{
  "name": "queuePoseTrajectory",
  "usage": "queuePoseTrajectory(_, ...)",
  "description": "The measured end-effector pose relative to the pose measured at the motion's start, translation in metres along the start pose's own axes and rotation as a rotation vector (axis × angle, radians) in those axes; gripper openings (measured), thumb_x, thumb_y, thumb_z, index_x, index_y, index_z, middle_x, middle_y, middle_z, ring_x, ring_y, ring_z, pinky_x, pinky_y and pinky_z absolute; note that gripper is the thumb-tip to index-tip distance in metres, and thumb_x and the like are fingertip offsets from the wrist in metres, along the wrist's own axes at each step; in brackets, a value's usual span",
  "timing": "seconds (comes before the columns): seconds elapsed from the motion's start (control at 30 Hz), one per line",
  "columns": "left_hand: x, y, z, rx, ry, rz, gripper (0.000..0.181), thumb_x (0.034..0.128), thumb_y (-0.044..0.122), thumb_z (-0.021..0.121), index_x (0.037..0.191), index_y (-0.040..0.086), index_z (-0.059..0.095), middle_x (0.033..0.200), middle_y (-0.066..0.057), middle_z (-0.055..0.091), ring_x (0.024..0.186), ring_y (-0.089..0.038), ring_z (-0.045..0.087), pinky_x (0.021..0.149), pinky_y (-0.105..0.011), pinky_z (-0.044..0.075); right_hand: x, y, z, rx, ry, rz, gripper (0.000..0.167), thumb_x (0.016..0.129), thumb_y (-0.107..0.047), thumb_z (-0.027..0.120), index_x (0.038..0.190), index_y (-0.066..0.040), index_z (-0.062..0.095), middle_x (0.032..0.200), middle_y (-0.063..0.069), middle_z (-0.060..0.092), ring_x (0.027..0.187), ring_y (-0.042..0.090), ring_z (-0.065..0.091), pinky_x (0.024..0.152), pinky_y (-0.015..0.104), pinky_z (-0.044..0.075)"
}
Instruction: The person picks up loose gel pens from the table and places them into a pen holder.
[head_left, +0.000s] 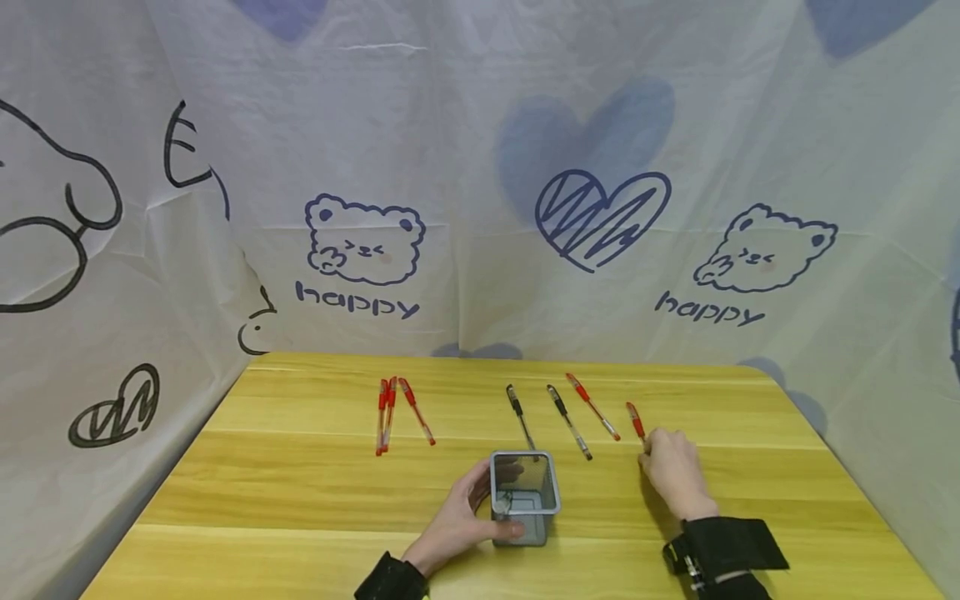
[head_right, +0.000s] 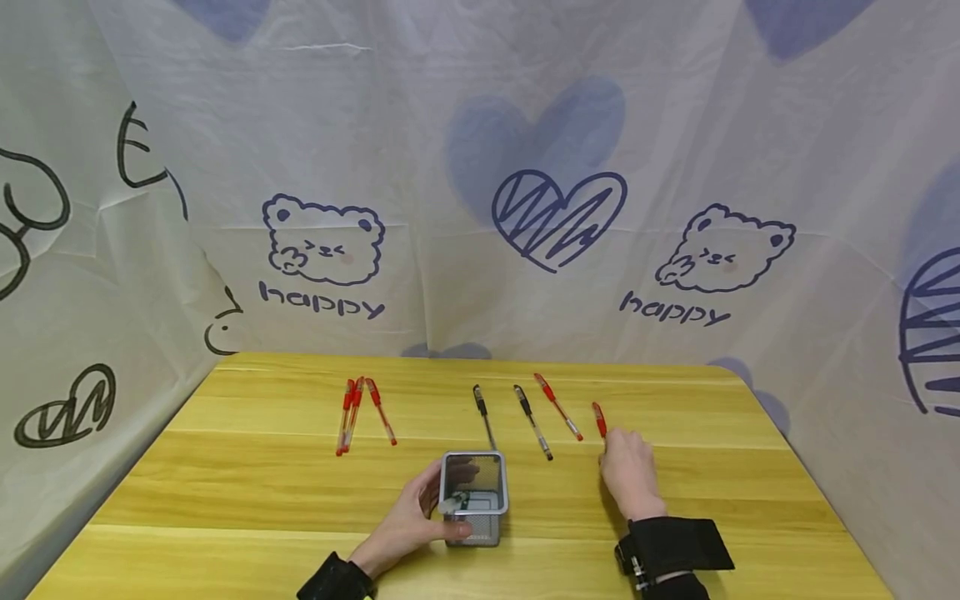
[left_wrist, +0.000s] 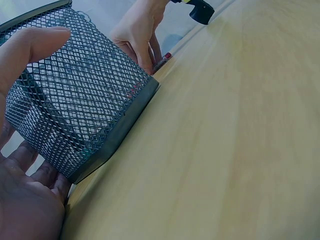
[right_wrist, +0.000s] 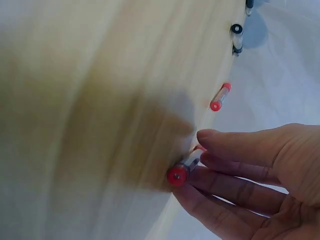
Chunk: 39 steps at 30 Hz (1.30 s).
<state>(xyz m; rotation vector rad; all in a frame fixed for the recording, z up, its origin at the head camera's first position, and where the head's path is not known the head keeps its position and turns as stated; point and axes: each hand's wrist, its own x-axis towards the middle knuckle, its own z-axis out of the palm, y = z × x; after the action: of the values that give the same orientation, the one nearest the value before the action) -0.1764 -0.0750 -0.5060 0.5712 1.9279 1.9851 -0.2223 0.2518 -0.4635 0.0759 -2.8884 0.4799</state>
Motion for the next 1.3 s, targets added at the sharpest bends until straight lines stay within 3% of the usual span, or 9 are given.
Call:
queuePoseTrajectory(0.3, 0.000, 0.000, 0.000, 0.006, 0.000, -0.001, 0.081, 0.0790, 0.013, 0.083, 0.150, 0.015, 0.043, 0.147, -0.013, 0.054, 0.143, -0.031, 0.044, 0.126, -0.051, 0.029, 0.009, 0.006, -0.004, 0.020, -0.088, 0.087, 0.025, 0.093, -0.016, 0.069, 0.076, -0.004, 0.056, 0.063, 0.008, 0.055, 0.052, 0.021, 0.049, 0.046, 0.029, 0.032)
queuePoseTrajectory(0.57, 0.000, -0.001, -0.001, 0.004, -0.003, -0.001, 0.082, 0.0789, 0.013, 0.083, 0.151, 0.015, 0.043, 0.147, -0.013, 0.054, 0.143, -0.032, 0.044, 0.126, -0.052, 0.029, 0.019, 0.007, -0.005, -0.030, -0.176, 0.151, 0.022, 0.095, -0.018, 0.066, 0.078, -0.006, 0.063, 0.067, 0.009, 0.061, 0.054, 0.024, 0.054, 0.045, 0.034, 0.039)
queuePoseTrajectory(1.0, 0.001, -0.003, -0.001, 0.002, -0.005, 0.003, 0.081, 0.0797, 0.016, 0.084, 0.151, 0.016, 0.043, 0.147, -0.011, 0.054, 0.142, -0.031, 0.045, 0.125, -0.050, 0.031, 0.014, 0.007, -0.004, 0.044, -0.183, 0.135, 0.019, 0.095, -0.009, 0.056, 0.077, -0.005, 0.058, 0.066, 0.009, 0.056, 0.055, 0.023, 0.050, 0.046, 0.032, 0.035)
queuePoseTrajectory(1.3, 0.002, -0.003, -0.002, 0.004, -0.008, 0.005, 0.082, 0.0803, 0.019, 0.084, 0.151, 0.016, 0.043, 0.147, -0.012, 0.054, 0.143, -0.032, 0.044, 0.125, -0.052, 0.030, -0.001, 0.000, -0.003, 0.121, -0.117, 0.136, 0.018, 0.097, -0.014, 0.058, 0.098, 0.001, 0.067, 0.069, 0.008, 0.062, 0.050, 0.017, 0.050, 0.045, 0.029, 0.035)
